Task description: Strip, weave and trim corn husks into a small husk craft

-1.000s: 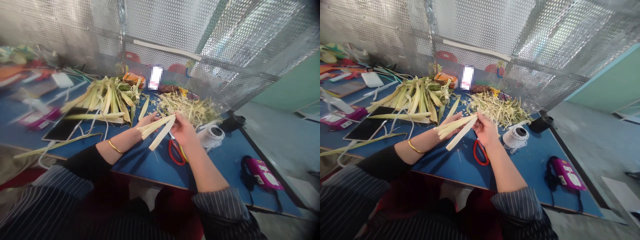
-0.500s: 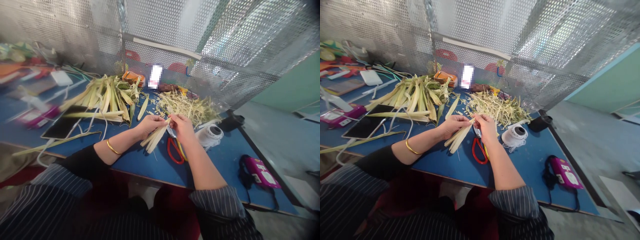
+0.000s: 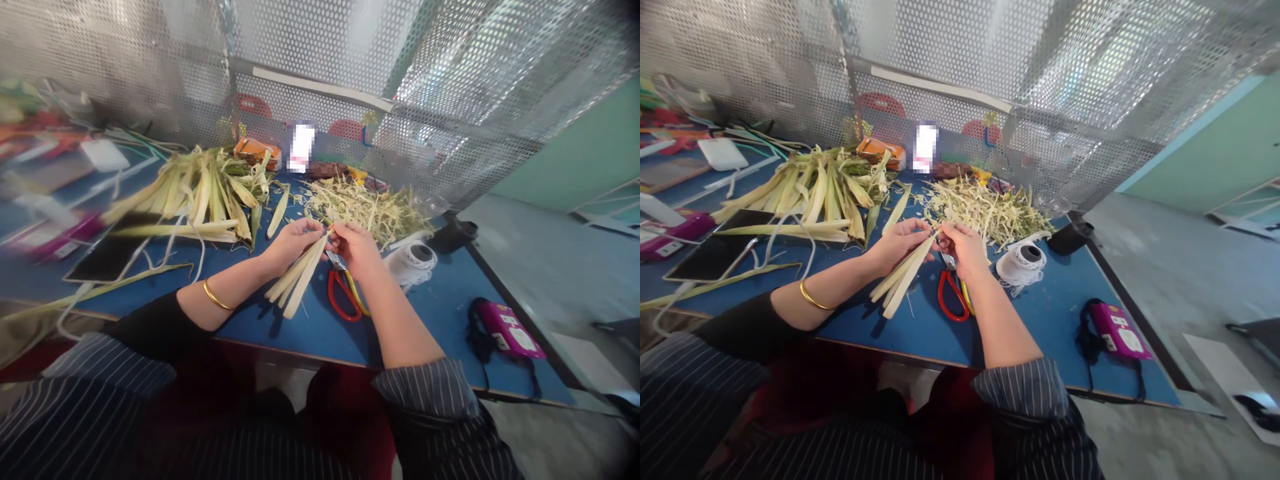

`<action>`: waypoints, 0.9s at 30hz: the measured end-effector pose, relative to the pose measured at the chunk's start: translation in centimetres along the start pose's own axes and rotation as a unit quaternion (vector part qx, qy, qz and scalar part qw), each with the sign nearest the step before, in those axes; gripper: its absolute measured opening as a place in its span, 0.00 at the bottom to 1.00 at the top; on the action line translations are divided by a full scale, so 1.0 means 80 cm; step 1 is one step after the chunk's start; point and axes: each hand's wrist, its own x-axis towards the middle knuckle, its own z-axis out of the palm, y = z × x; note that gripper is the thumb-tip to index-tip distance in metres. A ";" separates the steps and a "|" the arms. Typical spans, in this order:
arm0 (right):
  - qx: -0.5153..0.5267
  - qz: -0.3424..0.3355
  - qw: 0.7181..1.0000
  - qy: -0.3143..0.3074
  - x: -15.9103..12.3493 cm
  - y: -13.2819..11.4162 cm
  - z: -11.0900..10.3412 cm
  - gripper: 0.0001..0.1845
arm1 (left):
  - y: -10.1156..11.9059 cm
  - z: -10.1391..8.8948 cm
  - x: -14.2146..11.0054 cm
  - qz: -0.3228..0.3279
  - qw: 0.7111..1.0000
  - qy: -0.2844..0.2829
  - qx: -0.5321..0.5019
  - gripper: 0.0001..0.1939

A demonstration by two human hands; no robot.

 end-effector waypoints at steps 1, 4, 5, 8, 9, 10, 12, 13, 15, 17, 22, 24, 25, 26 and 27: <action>0.006 0.003 1.000 -0.009 0.000 0.001 0.000 0.16 | 0.000 0.000 0.000 0.012 1.000 -0.018 0.001 0.04; 0.014 -0.001 1.000 -0.018 -0.002 0.001 0.001 0.16 | -0.002 -0.002 -0.001 0.030 0.997 -0.068 0.009 0.08; 0.012 -0.001 1.000 -0.017 -0.003 0.000 0.002 0.16 | -0.003 -0.003 -0.001 0.029 0.996 -0.078 0.011 0.09; 0.006 0.016 0.999 -0.027 -0.007 -0.001 0.006 0.14 | -0.006 -0.006 0.001 0.023 0.994 -0.103 0.011 0.12; 0.009 0.027 0.999 -0.031 -0.007 0.000 0.006 0.13 | -0.007 -0.007 0.001 0.023 0.993 -0.112 0.012 0.13; 0.014 0.038 0.999 -0.033 -0.007 0.002 0.007 0.13 | -0.008 -0.008 0.002 0.024 0.992 -0.120 0.013 0.15; 0.019 0.051 0.998 -0.031 -0.004 0.006 0.007 0.13 | -0.010 -0.008 0.003 0.026 0.993 -0.117 0.010 0.16; 0.012 0.054 0.998 -0.028 -0.002 0.009 0.006 0.13 | -0.010 -0.008 0.004 0.025 0.994 -0.107 0.004 0.16; -0.038 0.045 0.998 -0.020 0.001 0.013 0.005 0.12 | -0.010 -0.008 0.006 0.020 0.997 -0.071 -0.020 0.15; -0.104 0.024 0.994 0.003 0.003 0.013 0.003 0.09 | -0.008 -0.008 0.007 0.012 0.999 -0.029 -0.042 0.10; -0.214 -0.192 0.956 0.054 -0.003 -0.005 0.003 0.12 | 0.002 -0.009 0.006 -0.013 0.998 0.050 -0.040 0.06; -0.214 -0.219 0.952 0.002 -0.007 -0.010 0.005 0.12 | 0.003 -0.010 0.005 -0.017 0.998 0.052 -0.016 0.06; -0.219 -0.213 0.952 -0.021 -0.009 -0.010 0.006 0.10 | 0.002 -0.010 0.004 -0.017 0.999 0.044 0.003 0.07; -0.234 -0.205 0.950 -0.033 -0.010 -0.010 0.007 0.08 | 0.001 -0.009 0.003 -0.017 0.999 0.034 0.023 0.08; -0.257 -0.200 0.945 -0.034 -0.011 -0.009 0.008 0.07 | 0.000 -0.009 0.002 -0.019 0.999 0.025 0.042 0.08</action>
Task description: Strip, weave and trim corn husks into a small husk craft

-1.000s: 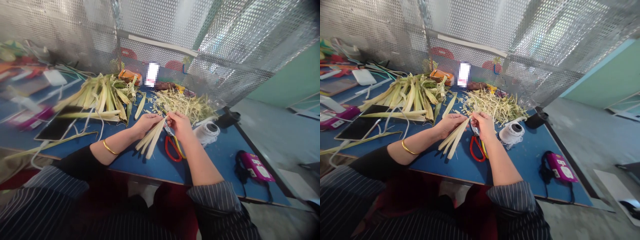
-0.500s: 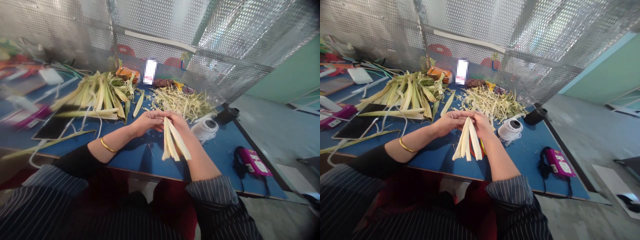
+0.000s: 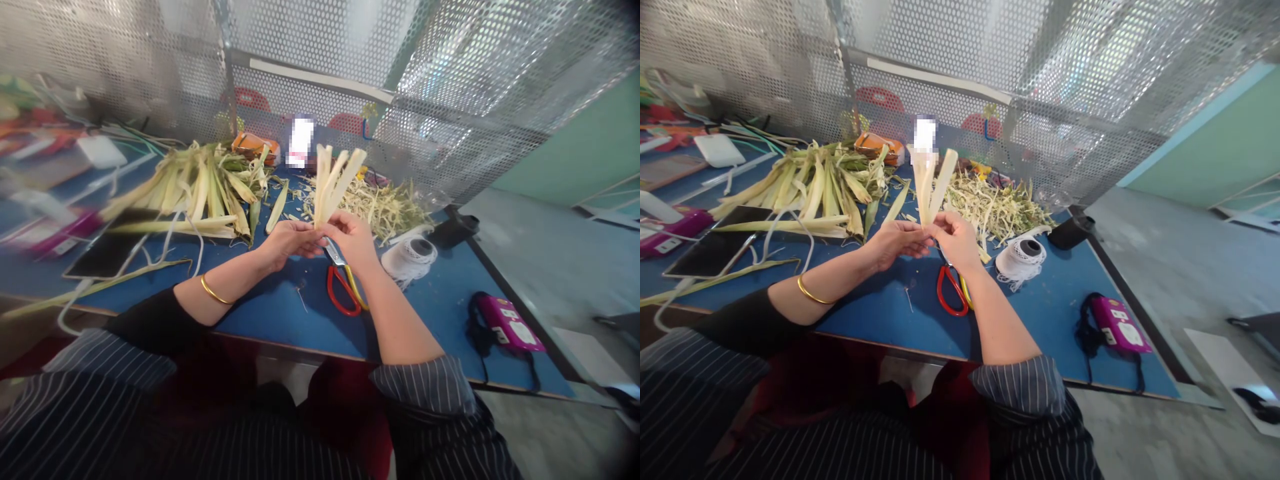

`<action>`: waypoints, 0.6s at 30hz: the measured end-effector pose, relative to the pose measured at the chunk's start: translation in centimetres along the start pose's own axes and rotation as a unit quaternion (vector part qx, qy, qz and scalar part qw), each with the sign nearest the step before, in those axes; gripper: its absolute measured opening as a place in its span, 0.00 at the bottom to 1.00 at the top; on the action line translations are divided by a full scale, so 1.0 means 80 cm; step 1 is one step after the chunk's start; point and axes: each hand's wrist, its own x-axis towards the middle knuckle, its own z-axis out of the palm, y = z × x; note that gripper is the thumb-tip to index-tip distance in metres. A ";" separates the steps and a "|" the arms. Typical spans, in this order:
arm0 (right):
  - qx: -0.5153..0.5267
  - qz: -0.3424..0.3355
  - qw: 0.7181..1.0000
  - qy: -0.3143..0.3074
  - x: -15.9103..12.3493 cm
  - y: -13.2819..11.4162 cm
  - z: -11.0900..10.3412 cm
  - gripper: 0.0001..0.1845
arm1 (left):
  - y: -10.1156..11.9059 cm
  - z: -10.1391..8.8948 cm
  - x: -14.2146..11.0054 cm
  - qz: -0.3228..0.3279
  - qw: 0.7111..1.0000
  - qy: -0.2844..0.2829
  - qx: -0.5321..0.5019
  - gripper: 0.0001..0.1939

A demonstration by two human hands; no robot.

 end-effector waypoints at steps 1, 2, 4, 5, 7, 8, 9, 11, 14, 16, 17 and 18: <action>-0.026 0.003 1.000 0.002 -0.001 0.001 0.001 0.07 | -0.001 0.000 -0.001 -0.003 1.000 -0.008 0.014 0.09; -0.045 0.005 0.999 0.008 -0.001 0.001 0.002 0.09 | -0.001 0.000 -0.001 -0.009 1.000 -0.017 0.022 0.09; -0.046 0.012 0.999 0.024 -0.001 0.002 0.004 0.11 | -0.001 -0.001 -0.002 -0.032 0.998 -0.040 0.022 0.09; -0.034 0.015 0.999 0.033 -0.001 0.003 0.005 0.11 | 0.000 -0.001 -0.003 -0.049 0.997 -0.055 0.013 0.09; -0.011 0.023 0.999 0.048 -0.001 0.003 0.006 0.11 | 0.002 -0.001 -0.003 -0.087 0.993 -0.084 -0.014 0.09; -0.002 0.028 0.998 0.055 -0.001 0.004 0.007 0.11 | 0.003 0.000 -0.003 -0.103 0.990 -0.095 -0.029 0.08; 0.007 0.033 0.998 0.061 -0.002 0.005 0.007 0.10 | 0.004 0.000 -0.002 -0.115 0.987 -0.102 -0.042 0.07; 0.020 0.040 0.997 0.063 -0.002 0.006 0.008 0.10 | 0.005 0.001 -0.002 -0.125 0.985 -0.108 -0.050 0.07; 0.010 0.031 0.999 0.042 -0.002 0.007 0.007 0.11 | 0.002 0.003 -0.002 -0.104 0.989 -0.105 -0.011 0.07; -0.003 0.027 0.999 0.024 -0.002 0.006 0.006 0.13 | -0.001 0.004 -0.002 -0.079 0.992 -0.098 0.025 0.09; -0.002 0.030 0.999 0.018 -0.002 0.005 0.005 0.14 | -0.002 0.004 -0.001 -0.068 0.992 -0.095 0.036 0.10; 0.005 0.036 0.999 0.014 -0.002 0.004 0.004 0.14 | -0.003 0.004 -0.001 -0.061 0.993 -0.093 0.043 0.11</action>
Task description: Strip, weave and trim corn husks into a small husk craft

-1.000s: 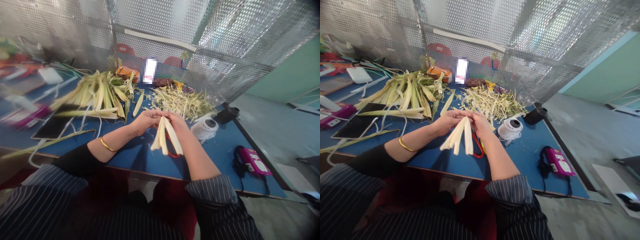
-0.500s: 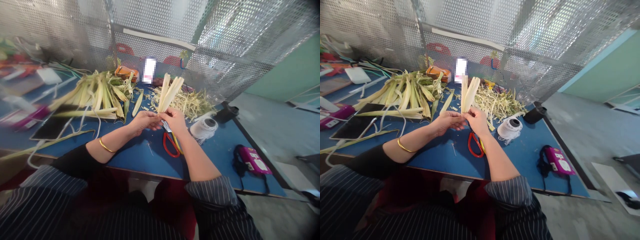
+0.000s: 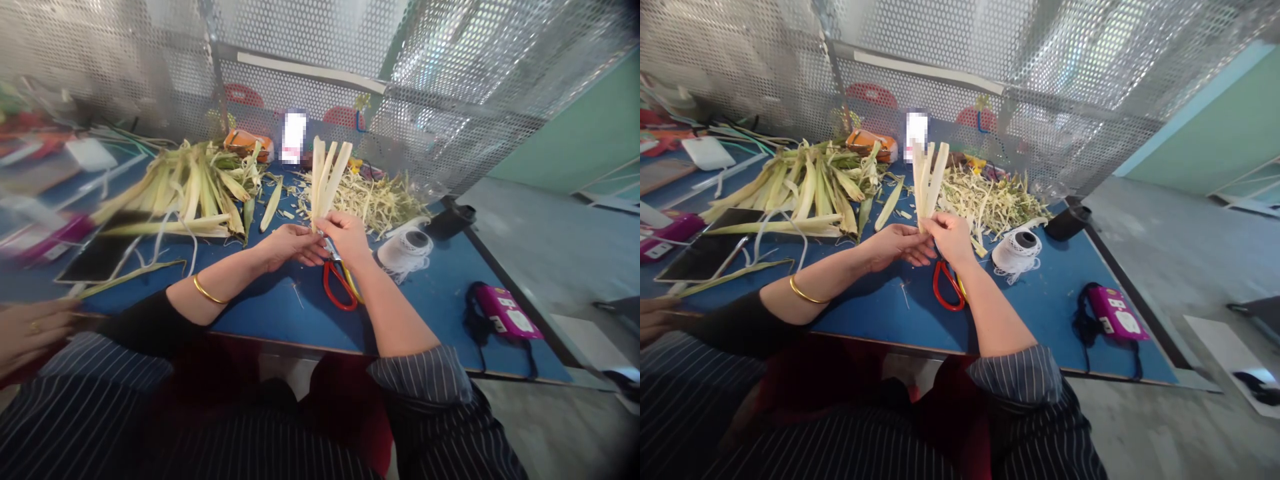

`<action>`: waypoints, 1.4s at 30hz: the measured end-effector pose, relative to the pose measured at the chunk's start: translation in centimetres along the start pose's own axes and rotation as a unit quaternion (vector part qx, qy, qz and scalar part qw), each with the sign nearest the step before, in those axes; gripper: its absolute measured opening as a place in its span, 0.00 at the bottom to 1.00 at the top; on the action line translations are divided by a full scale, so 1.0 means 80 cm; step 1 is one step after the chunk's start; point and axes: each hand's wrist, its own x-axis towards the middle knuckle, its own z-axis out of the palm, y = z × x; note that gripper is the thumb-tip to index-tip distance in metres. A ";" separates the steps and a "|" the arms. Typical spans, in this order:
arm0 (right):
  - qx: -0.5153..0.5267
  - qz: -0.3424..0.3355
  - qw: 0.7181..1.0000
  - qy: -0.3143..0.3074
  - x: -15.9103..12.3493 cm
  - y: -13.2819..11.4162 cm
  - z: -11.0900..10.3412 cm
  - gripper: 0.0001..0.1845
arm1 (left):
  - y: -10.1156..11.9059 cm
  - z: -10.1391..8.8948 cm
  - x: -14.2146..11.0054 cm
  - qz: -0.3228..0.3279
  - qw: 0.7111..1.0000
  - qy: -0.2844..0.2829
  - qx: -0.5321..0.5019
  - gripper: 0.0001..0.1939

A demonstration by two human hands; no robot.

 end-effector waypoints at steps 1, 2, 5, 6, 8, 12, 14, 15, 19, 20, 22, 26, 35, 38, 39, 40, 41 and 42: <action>0.011 0.006 1.000 -0.002 0.000 -0.001 -0.001 0.14 | -0.001 0.000 0.000 0.004 1.000 0.000 0.003 0.11; 0.025 0.012 1.000 0.000 0.000 -0.002 -0.001 0.15 | -0.001 0.000 0.000 0.008 1.000 -0.002 0.005 0.11; 0.083 0.029 0.996 0.011 0.000 -0.004 -0.001 0.17 | -0.001 -0.001 0.000 0.022 1.000 -0.008 0.012 0.11; 0.107 0.038 0.994 0.011 0.000 -0.004 -0.001 0.16 | -0.001 -0.001 0.000 0.028 0.999 -0.008 0.015 0.11; 0.156 0.062 0.986 0.009 0.001 -0.002 0.000 0.14 | -0.001 -0.001 0.000 0.038 0.999 -0.006 0.022 0.12; 0.226 0.107 0.968 0.028 0.003 0.003 0.001 0.12 | -0.003 -0.002 0.000 0.049 0.998 0.010 0.033 0.13; 0.236 0.117 0.964 0.042 0.004 0.005 0.001 0.12 | -0.003 -0.002 0.001 0.053 0.998 0.015 0.027 0.14; 0.234 0.120 0.964 0.049 0.004 0.005 0.001 0.13 | -0.003 -0.002 0.002 0.053 0.998 0.019 0.020 0.14; 0.208 0.101 0.970 0.078 0.004 0.003 0.001 0.12 | -0.001 -0.004 0.005 0.047 0.997 0.043 -0.054 0.13; 0.202 0.094 0.971 0.085 0.004 0.003 0.002 0.11 | 0.001 -0.005 0.005 0.042 0.995 0.048 -0.080 0.13; 0.188 0.087 0.975 0.086 0.003 0.002 0.002 0.11 | 0.004 -0.008 0.006 0.028 0.990 0.055 -0.130 0.14; 0.112 0.036 0.992 0.039 0.003 0.002 0.001 0.09 | 0.010 -0.011 0.007 0.006 0.978 0.089 -0.188 0.14; -0.404 -0.293 0.860 -0.104 -0.007 -0.004 -0.004 0.12 | 0.011 -0.017 0.013 0.019 0.958 0.139 -0.249 0.06; -0.418 -0.310 0.841 -0.147 -0.009 -0.008 -0.005 0.13 | 0.011 -0.019 0.014 0.023 0.960 0.106 -0.259 0.07; -0.396 -0.308 0.854 -0.138 -0.009 -0.009 -0.006 0.13 | 0.011 -0.019 0.014 0.030 0.961 0.115 -0.251 0.07; -0.362 -0.301 0.875 -0.115 -0.008 -0.010 -0.007 0.13 | 0.011 -0.018 0.013 0.042 0.962 0.127 -0.237 0.07; -0.318 -0.284 0.901 -0.077 -0.007 -0.010 -0.008 0.12 | 0.011 -0.017 0.012 0.055 0.964 0.138 -0.221 0.07; -0.269 -0.259 0.927 -0.034 -0.007 -0.011 -0.009 0.12 | 0.010 -0.015 0.011 0.066 0.966 0.143 -0.204 0.06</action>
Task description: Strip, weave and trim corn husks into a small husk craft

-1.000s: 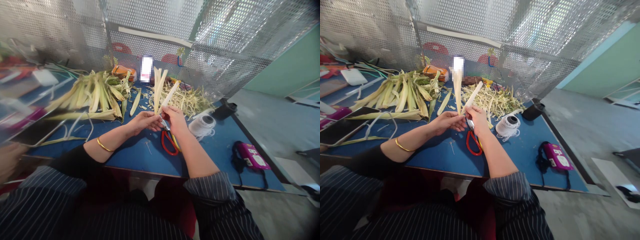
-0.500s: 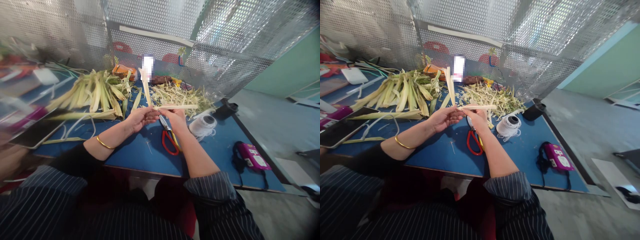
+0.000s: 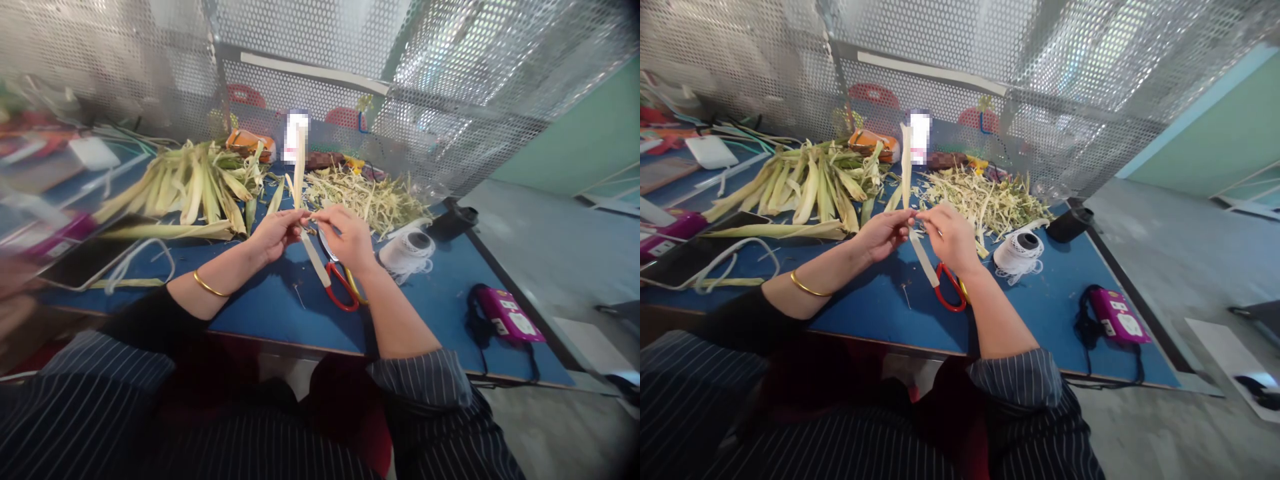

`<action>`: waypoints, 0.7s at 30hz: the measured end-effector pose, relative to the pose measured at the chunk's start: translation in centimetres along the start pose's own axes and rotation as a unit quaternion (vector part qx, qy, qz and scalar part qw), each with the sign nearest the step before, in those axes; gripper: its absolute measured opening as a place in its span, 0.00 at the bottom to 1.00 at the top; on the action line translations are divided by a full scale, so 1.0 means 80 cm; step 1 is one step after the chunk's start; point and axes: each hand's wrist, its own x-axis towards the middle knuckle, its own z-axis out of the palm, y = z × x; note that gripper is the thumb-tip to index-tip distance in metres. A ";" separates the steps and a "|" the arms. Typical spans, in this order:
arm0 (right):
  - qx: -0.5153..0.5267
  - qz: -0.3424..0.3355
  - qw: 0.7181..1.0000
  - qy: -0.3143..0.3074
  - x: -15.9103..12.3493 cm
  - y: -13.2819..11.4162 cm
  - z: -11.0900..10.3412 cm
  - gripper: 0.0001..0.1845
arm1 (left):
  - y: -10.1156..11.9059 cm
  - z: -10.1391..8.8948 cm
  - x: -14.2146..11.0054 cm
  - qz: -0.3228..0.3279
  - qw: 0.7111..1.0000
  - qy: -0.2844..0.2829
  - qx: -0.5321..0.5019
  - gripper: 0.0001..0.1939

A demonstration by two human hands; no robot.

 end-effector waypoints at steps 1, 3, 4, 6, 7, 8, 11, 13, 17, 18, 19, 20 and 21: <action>0.043 0.046 0.997 0.041 0.001 0.000 0.000 0.11 | -0.001 0.001 -0.002 0.007 1.000 -0.006 0.015 0.06; 0.128 0.133 0.979 0.092 0.003 0.001 0.001 0.09 | -0.005 0.003 -0.006 0.002 0.999 -0.030 0.045 0.06; 0.170 0.167 0.966 0.103 0.004 0.001 0.002 0.09 | -0.007 0.004 -0.008 -0.006 0.997 -0.043 0.059 0.06; 0.251 0.213 0.938 0.111 0.006 0.001 0.005 0.10 | -0.011 0.006 -0.011 -0.022 0.993 -0.070 0.089 0.07; 0.284 0.229 0.924 0.114 0.007 0.001 0.007 0.09 | -0.013 0.007 -0.013 -0.028 0.991 -0.083 0.102 0.07; 0.310 0.243 0.912 0.117 0.008 0.001 0.008 0.08 | -0.015 0.007 -0.014 -0.035 0.989 -0.093 0.111 0.08; 0.350 0.280 0.885 0.123 0.008 -0.001 0.008 0.07 | -0.016 0.008 -0.015 -0.046 0.986 -0.108 0.119 0.09; 0.362 0.294 0.875 0.129 0.008 -0.002 0.007 0.08 | -0.014 0.008 -0.015 -0.048 0.986 -0.112 0.111 0.11; 0.366 0.290 0.873 0.138 0.008 -0.003 0.007 0.06 | -0.012 0.009 -0.014 -0.034 0.991 -0.082 0.103 0.11; 0.367 0.288 0.873 0.138 0.009 -0.003 0.008 0.07 | -0.012 0.009 -0.014 -0.027 0.992 -0.071 0.104 0.10; 0.370 0.288 0.872 0.138 0.009 -0.004 0.008 0.08 | -0.012 0.010 -0.014 -0.018 0.992 -0.061 0.107 0.10; 0.373 0.289 0.871 0.138 0.009 -0.004 0.009 0.09 | -0.013 0.011 -0.015 -0.010 0.992 -0.054 0.110 0.10; 0.372 0.291 0.870 0.139 0.010 -0.004 0.010 0.10 | -0.013 0.011 -0.015 -0.003 0.992 -0.049 0.114 0.10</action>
